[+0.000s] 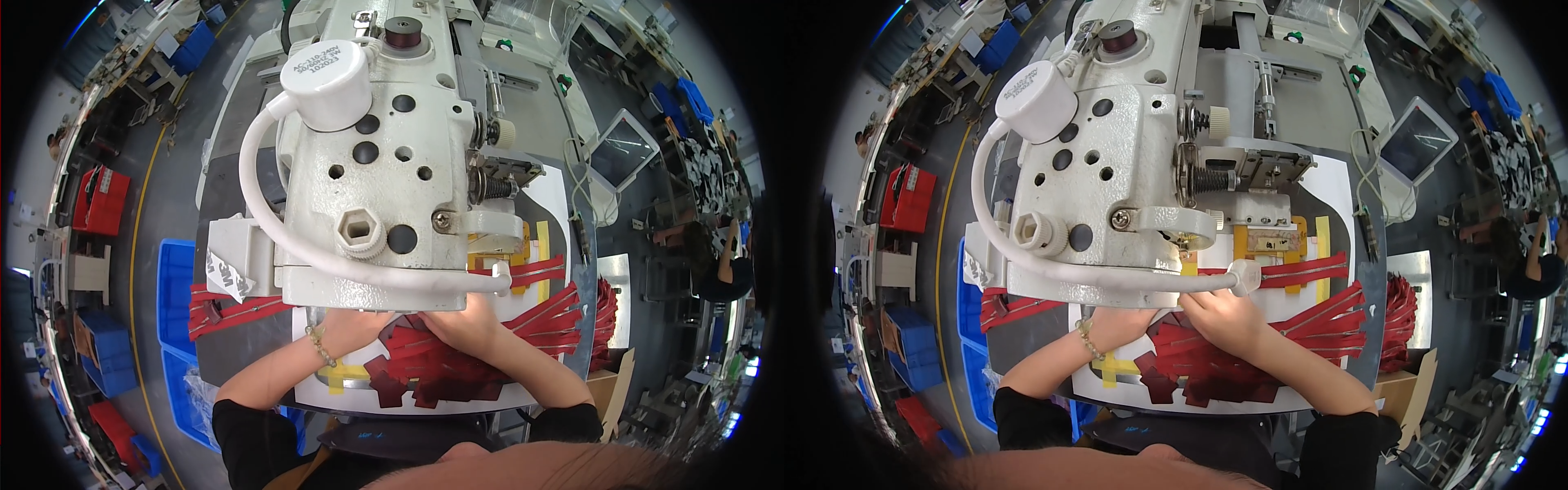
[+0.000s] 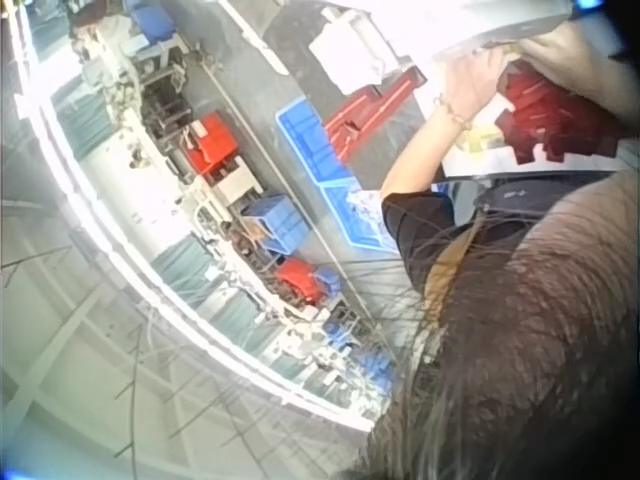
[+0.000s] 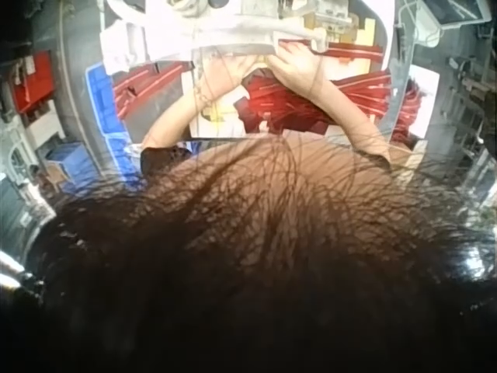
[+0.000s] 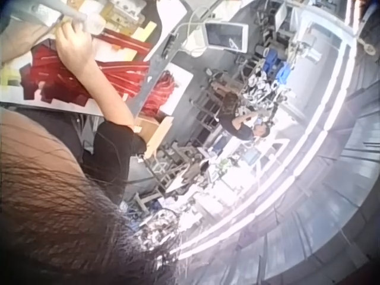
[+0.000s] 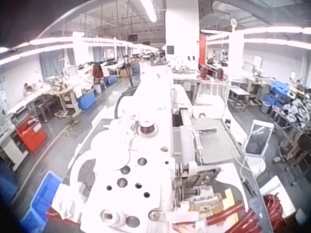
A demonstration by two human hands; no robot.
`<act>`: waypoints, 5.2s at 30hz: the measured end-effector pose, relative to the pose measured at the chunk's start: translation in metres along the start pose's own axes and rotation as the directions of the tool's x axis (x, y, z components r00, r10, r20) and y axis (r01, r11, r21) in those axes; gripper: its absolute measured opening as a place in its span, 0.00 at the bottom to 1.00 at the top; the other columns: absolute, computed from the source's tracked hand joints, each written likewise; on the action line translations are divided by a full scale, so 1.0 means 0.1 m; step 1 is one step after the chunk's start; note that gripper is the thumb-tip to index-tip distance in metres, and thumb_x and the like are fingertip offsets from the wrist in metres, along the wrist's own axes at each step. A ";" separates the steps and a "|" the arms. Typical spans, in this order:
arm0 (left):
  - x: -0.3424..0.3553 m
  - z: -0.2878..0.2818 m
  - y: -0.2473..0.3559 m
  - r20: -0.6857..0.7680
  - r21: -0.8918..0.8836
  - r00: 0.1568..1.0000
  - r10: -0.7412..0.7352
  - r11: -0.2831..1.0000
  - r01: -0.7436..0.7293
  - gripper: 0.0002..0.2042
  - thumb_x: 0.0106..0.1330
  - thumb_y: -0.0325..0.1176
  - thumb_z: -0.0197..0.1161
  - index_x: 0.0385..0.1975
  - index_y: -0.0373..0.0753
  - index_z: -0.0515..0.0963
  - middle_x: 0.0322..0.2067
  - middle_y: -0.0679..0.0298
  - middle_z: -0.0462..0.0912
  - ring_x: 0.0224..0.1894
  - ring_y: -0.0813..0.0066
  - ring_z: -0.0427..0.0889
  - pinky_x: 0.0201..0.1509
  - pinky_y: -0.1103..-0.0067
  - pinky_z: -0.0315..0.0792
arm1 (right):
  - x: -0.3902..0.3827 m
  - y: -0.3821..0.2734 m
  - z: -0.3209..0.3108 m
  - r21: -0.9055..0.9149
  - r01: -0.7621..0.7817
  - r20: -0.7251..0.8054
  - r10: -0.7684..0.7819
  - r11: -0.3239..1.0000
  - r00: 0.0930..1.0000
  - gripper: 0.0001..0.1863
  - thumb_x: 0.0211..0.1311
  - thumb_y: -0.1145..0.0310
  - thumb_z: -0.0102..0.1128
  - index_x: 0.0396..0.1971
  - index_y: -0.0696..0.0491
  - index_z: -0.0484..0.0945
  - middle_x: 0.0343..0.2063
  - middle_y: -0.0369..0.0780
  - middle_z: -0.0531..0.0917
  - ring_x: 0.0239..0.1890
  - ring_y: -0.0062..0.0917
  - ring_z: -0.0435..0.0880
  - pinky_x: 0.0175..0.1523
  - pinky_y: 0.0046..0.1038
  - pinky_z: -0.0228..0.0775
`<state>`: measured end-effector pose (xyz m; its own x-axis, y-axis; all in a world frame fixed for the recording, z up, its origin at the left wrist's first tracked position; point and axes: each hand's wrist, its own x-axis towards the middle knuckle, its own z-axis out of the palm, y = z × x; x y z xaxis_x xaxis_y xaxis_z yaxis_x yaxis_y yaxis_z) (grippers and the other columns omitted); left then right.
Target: Sewing small leather pieces onto red fabric/zipper straps using an industrial sewing machine.
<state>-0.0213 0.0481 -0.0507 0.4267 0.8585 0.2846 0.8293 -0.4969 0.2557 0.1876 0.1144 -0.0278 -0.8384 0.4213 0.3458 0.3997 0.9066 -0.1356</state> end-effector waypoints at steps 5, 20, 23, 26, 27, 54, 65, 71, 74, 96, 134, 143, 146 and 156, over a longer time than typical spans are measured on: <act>-0.05 0.03 -0.03 -0.022 0.054 1.000 0.018 0.998 -0.017 0.14 0.60 0.36 0.60 0.45 0.43 0.79 0.41 0.59 0.80 0.45 0.61 0.79 0.51 0.67 0.71 | 0.06 -0.15 0.08 0.013 -0.089 -0.051 0.089 0.996 0.995 0.09 0.47 0.70 0.56 0.29 0.58 0.77 0.32 0.39 0.75 0.35 0.30 0.76 0.46 0.29 0.70; -0.12 0.16 -0.23 0.010 -0.112 1.000 0.011 0.994 -0.010 0.15 0.63 0.44 0.60 0.45 0.46 0.79 0.46 0.61 0.79 0.48 0.61 0.77 0.54 0.68 0.70 | 0.07 -0.23 0.06 -0.072 -0.057 0.039 0.060 0.996 0.997 0.13 0.46 0.71 0.56 0.33 0.58 0.79 0.37 0.42 0.76 0.41 0.36 0.75 0.49 0.35 0.69; -0.14 0.11 -0.18 0.067 -0.105 0.997 -0.047 0.993 0.054 0.15 0.61 0.42 0.62 0.45 0.46 0.79 0.45 0.61 0.79 0.48 0.62 0.77 0.53 0.68 0.70 | 0.10 -0.25 0.06 -0.056 -0.069 0.010 0.069 0.996 0.998 0.13 0.46 0.71 0.57 0.33 0.58 0.79 0.38 0.42 0.76 0.42 0.36 0.75 0.48 0.36 0.69; -0.12 0.02 -0.12 0.045 -0.029 0.998 -0.045 0.998 0.047 0.15 0.58 0.40 0.64 0.45 0.45 0.79 0.44 0.61 0.79 0.47 0.64 0.77 0.53 0.68 0.70 | 0.10 -0.26 0.10 -0.058 -0.089 0.006 0.089 0.994 0.996 0.12 0.45 0.71 0.57 0.32 0.57 0.79 0.37 0.43 0.77 0.41 0.37 0.76 0.46 0.35 0.69; -0.10 -0.02 -0.10 -0.001 0.015 1.000 -0.001 1.000 0.001 0.15 0.57 0.40 0.64 0.44 0.44 0.79 0.43 0.62 0.80 0.47 0.64 0.78 0.52 0.69 0.70 | 0.09 -0.26 0.11 -0.051 -0.096 0.024 0.097 0.994 0.995 0.12 0.45 0.71 0.57 0.32 0.57 0.79 0.36 0.43 0.77 0.40 0.37 0.77 0.45 0.35 0.69; -0.04 -0.09 0.21 -0.142 0.318 0.981 -0.136 0.932 0.175 0.14 0.57 0.34 0.55 0.43 0.47 0.77 0.38 0.73 0.75 0.47 0.75 0.72 0.53 0.63 0.61 | 0.09 -0.32 0.14 -0.050 -0.189 -0.069 0.185 0.981 0.980 0.15 0.44 0.72 0.56 0.35 0.60 0.78 0.38 0.45 0.75 0.42 0.36 0.78 0.43 0.30 0.75; -0.08 0.01 0.20 -0.151 0.357 0.972 -0.179 0.907 0.223 0.17 0.58 0.37 0.55 0.48 0.53 0.76 0.40 0.76 0.76 0.39 0.78 0.74 0.41 0.67 0.57 | 0.11 -0.30 0.15 -0.019 -0.222 -0.085 0.220 0.975 0.972 0.09 0.41 0.72 0.58 0.26 0.58 0.76 0.30 0.42 0.73 0.39 0.34 0.78 0.39 0.29 0.77; -0.08 0.02 0.20 -0.145 0.384 0.977 -0.159 0.901 0.204 0.16 0.58 0.36 0.56 0.47 0.51 0.77 0.38 0.74 0.76 0.39 0.77 0.74 0.47 0.65 0.60 | 0.11 -0.31 0.15 -0.027 -0.225 -0.092 0.222 0.974 0.971 0.07 0.39 0.73 0.58 0.23 0.56 0.75 0.28 0.41 0.72 0.37 0.32 0.77 0.37 0.28 0.77; -0.13 0.05 0.22 -0.091 0.396 0.978 -0.190 0.894 0.210 0.15 0.59 0.36 0.56 0.47 0.51 0.77 0.38 0.73 0.76 0.40 0.76 0.74 0.52 0.64 0.60 | 0.11 -0.32 0.16 -0.022 -0.226 -0.098 0.223 0.974 0.970 0.07 0.39 0.72 0.58 0.23 0.56 0.75 0.28 0.41 0.72 0.38 0.33 0.77 0.38 0.28 0.77; -0.11 0.03 0.15 -0.021 0.365 0.980 -0.199 0.911 0.193 0.13 0.59 0.39 0.59 0.44 0.53 0.78 0.38 0.74 0.77 0.43 0.72 0.74 0.48 0.62 0.61 | 0.10 -0.31 0.13 -0.006 -0.217 -0.057 0.216 0.976 0.975 0.10 0.41 0.72 0.58 0.27 0.58 0.76 0.30 0.41 0.73 0.39 0.34 0.77 0.41 0.28 0.76; -0.02 0.35 -1.16 0.176 -0.662 0.975 -0.134 0.717 0.218 0.29 0.59 0.49 0.64 0.57 0.40 0.68 0.52 0.57 0.75 0.52 0.61 0.75 0.53 0.65 0.74 | 0.07 0.01 0.12 0.330 -0.162 -0.104 0.207 0.930 0.973 0.10 0.45 0.80 0.56 0.32 0.58 0.74 0.42 0.43 0.78 0.50 0.36 0.79 0.50 0.32 0.75; 0.18 0.11 -0.97 0.296 -0.927 0.952 0.078 0.263 0.267 0.32 0.66 0.47 0.56 0.65 0.41 0.53 0.61 0.54 0.64 0.60 0.52 0.69 0.58 0.50 0.70 | 0.00 0.07 0.22 0.229 -0.152 -0.204 0.200 0.961 0.958 0.08 0.44 0.77 0.58 0.28 0.56 0.72 0.38 0.39 0.78 0.33 0.30 0.81 0.36 0.30 0.76; 0.06 0.24 -0.90 0.180 -0.939 0.958 -0.222 0.251 0.234 0.29 0.48 0.43 0.75 0.51 0.40 0.74 0.45 0.66 0.80 0.45 0.73 0.79 0.49 0.74 0.74 | 0.05 0.04 0.24 0.213 -0.128 -0.243 0.179 0.969 0.953 0.08 0.45 0.76 0.59 0.27 0.55 0.72 0.36 0.39 0.78 0.30 0.29 0.81 0.33 0.29 0.75; -0.48 -0.44 0.12 -0.051 0.004 0.955 -0.293 0.956 0.293 0.15 0.55 0.32 0.63 0.44 0.44 0.79 0.49 0.60 0.76 0.51 0.59 0.74 0.52 0.63 0.65 | -0.09 0.07 0.23 0.271 -0.236 -0.077 0.265 0.933 0.961 0.07 0.48 0.74 0.63 0.27 0.55 0.74 0.35 0.38 0.79 0.44 0.32 0.82 0.44 0.30 0.76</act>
<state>-0.0478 -0.0044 -0.0209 0.1463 0.9587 0.2437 0.9193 -0.2228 0.3245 0.1896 0.1170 -0.0535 -0.6713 0.6433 0.3682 0.4702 0.7536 -0.4593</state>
